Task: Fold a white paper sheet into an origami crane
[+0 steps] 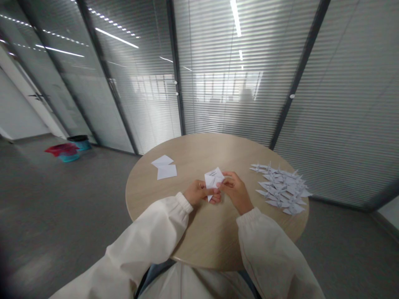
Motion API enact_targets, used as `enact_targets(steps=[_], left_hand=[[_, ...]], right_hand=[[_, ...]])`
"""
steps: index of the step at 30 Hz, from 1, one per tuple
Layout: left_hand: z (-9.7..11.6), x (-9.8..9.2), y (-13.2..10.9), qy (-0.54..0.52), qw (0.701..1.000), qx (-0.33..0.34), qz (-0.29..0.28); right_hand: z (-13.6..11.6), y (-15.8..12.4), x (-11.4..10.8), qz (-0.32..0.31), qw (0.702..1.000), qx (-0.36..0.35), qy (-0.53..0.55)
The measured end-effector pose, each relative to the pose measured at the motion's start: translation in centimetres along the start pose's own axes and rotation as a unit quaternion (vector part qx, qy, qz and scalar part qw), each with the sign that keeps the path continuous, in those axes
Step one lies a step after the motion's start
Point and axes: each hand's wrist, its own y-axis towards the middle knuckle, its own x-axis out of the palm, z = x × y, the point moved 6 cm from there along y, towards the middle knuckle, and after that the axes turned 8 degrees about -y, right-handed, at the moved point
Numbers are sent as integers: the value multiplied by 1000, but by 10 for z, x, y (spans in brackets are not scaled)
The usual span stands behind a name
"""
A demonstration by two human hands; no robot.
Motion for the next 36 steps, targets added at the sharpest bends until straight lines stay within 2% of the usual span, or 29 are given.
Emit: enact_targets(steps=[5, 9, 16, 21, 29, 36], left_hand=[[0, 1, -1, 5, 1000, 5, 4], [-1, -1, 1, 10, 1000, 2, 17], [-1, -4, 2, 3, 1000, 0, 29], [-3, -4, 2, 16, 1000, -5, 23], [-4, -3, 4, 15, 1000, 7, 7], [3, 0, 0, -7, 999, 31, 37]], right_hand=[[-2, -1, -6, 30, 999, -14, -43], [-2, -1, -6, 27, 998, -16, -57], [0, -1, -9, 49, 998, 11, -42], [-4, -2, -11, 65, 997, -6, -51], [-8, -3, -7, 33, 996, -30, -83], [-8, -4, -3, 12, 996, -27, -87]])
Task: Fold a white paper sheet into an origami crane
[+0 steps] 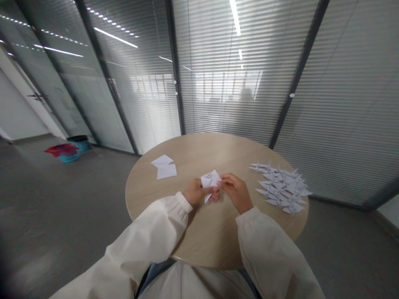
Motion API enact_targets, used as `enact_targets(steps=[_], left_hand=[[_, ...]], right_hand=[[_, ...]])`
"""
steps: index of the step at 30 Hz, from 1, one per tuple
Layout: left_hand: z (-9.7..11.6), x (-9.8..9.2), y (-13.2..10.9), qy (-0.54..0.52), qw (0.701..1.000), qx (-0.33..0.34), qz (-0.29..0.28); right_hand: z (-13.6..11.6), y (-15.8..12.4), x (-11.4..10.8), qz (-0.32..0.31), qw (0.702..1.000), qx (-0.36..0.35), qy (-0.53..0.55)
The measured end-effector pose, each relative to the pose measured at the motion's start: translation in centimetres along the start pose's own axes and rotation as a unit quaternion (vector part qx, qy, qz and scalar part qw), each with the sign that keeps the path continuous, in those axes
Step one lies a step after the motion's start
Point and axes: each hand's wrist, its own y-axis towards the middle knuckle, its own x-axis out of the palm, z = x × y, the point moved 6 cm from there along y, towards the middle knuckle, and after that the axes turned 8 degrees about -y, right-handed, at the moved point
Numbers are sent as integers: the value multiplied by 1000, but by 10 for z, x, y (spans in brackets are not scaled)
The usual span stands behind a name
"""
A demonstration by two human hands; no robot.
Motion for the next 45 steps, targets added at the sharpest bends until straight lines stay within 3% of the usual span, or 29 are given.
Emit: enact_targets(steps=[8, 24, 35, 45], left_hand=[[2, 5, -4, 29, 999, -7, -30], [1, 4, -4, 33, 999, -15, -14], [0, 0, 0, 20, 999, -26, -20], [4, -1, -1, 52, 999, -7, 9]], right_hand=[[2, 2, -3, 14, 1000, 10, 18], [2, 2, -5, 28, 999, -14, 24], [1, 1, -15, 89, 995, 2, 38], [4, 2, -3, 24, 997, 30, 66]])
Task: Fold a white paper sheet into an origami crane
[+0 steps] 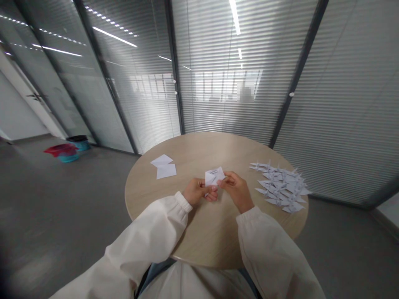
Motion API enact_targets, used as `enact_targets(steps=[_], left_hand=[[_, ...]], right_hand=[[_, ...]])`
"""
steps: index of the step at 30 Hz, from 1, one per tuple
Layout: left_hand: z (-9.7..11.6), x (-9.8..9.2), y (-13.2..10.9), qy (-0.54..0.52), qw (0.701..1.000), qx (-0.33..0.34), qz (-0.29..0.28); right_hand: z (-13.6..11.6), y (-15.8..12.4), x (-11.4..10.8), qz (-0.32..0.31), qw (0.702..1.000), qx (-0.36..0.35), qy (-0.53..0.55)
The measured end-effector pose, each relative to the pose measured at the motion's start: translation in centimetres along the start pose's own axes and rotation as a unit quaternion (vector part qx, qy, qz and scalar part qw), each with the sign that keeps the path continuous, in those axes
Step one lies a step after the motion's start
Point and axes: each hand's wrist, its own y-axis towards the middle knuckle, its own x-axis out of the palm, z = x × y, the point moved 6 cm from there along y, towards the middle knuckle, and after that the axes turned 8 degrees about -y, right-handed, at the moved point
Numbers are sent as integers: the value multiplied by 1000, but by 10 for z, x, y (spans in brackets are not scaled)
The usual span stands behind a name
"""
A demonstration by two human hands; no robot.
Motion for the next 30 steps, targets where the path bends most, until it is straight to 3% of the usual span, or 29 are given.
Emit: enact_targets(steps=[4, 19, 30], left_hand=[[-1, 1, 1, 2, 1000, -5, -2], [-5, 4, -1, 9, 999, -22, -40], [4, 1, -4, 48, 999, 2, -22]], right_hand=[[-1, 0, 1, -6, 999, -23, -32], [-5, 1, -9, 71, 994, -59, -53], [0, 1, 5, -23, 999, -16, 24]])
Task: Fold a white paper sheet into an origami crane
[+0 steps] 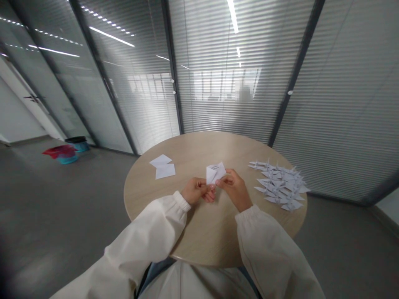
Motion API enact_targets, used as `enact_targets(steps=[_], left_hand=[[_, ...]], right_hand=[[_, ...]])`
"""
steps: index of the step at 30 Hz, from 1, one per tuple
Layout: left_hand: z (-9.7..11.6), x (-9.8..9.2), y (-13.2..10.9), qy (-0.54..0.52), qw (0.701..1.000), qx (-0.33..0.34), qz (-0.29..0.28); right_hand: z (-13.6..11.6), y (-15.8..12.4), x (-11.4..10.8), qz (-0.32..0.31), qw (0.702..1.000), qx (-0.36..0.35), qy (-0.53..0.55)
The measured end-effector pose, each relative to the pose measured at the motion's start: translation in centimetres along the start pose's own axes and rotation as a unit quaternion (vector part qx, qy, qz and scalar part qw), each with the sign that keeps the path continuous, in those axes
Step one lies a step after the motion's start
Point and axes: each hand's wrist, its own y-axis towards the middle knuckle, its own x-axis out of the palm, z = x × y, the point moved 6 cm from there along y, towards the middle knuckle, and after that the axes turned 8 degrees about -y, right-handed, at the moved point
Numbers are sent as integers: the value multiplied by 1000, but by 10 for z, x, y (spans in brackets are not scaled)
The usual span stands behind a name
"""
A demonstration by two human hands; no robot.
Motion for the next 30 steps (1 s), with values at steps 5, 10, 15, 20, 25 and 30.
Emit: enact_targets(steps=[5, 10, 15, 20, 25, 30], left_hand=[[1, 1, -1, 7, 1000, 4, -10], [0, 1, 0, 8, 1000, 2, -9], [-3, 2, 2, -9, 1000, -11, -10], [-5, 4, 4, -47, 998, -6, -32], [-5, 4, 3, -46, 999, -7, -28], [-1, 5, 0, -16, 1000, -11, -1]], right_hand=[[0, 1, 1, -11, 1000, -10, -23], [1, 1, 2, -14, 1000, -7, -22], [-4, 0, 2, -7, 999, -29, -42], [-3, 0, -3, 25, 998, -35, -48], [-4, -1, -5, 44, 998, -35, -39], [-6, -2, -3, 36, 998, -30, -31]])
